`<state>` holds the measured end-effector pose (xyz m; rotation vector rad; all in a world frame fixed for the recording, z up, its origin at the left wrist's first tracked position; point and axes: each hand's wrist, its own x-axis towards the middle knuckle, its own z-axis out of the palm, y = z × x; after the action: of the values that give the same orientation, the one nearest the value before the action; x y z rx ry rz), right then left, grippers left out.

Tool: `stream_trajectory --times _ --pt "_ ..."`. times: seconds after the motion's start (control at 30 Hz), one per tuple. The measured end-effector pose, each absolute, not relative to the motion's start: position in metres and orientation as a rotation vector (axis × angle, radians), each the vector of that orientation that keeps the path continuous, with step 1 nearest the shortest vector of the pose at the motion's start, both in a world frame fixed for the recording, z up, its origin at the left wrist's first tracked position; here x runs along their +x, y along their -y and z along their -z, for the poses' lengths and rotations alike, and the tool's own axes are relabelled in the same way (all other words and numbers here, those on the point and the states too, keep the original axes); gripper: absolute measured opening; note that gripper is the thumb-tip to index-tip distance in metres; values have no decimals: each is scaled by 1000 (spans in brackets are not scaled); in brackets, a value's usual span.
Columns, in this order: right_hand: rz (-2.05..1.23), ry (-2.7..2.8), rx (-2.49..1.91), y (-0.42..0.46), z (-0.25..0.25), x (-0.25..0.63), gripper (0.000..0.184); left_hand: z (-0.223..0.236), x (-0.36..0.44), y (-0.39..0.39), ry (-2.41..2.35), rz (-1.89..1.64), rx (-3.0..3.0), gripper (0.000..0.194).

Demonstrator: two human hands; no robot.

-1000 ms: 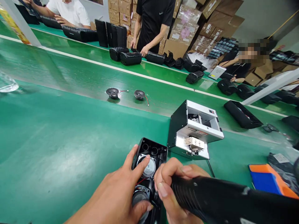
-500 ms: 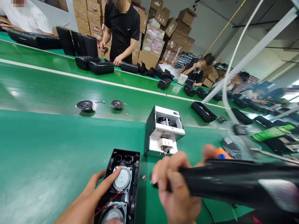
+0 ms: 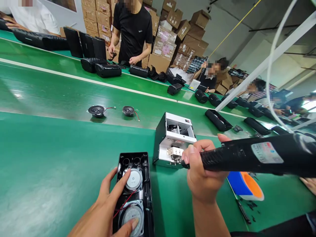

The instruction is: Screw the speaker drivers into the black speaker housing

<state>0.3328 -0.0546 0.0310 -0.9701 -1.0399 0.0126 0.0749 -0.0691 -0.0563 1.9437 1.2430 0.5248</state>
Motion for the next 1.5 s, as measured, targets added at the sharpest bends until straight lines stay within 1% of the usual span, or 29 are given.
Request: stream_trajectory --times 0.17,0.3,0.43,0.5,0.6,0.73,0.83,1.0,1.23,1.37,1.5 --pt "-288 916 -948 77 -39 320 58 50 68 65 -1181 -392 1917 92" --pt "-409 872 -854 108 -49 305 58 42 69 67 -1202 -296 1837 94" --pt "-599 973 -813 124 -44 287 52 33 74 68 -1227 -274 1793 98" --pt "-589 979 -821 122 -35 276 50 30 76 68 -1215 -275 1787 98" --pt "-588 1000 -840 114 -19 264 56 28 76 67 -1201 -287 1787 99" --pt "-605 1020 -860 107 -6 259 56 30 77 69 -1209 -346 1810 98" --pt "-571 1047 -861 105 -3 259 55 33 77 70 -1228 -415 1838 100" --pt "-565 1073 -875 102 2 259 53 32 77 69 -1212 -416 1826 99" --pt "-652 1020 -822 99 3 263 49 27 79 72 -1233 -470 1809 96" --pt "-701 1051 -801 98 4 266 47 29 77 71 -1195 -448 1806 96" --pt "-669 1117 -830 103 15 268 48 32 75 69 -1178 -408 1821 97"
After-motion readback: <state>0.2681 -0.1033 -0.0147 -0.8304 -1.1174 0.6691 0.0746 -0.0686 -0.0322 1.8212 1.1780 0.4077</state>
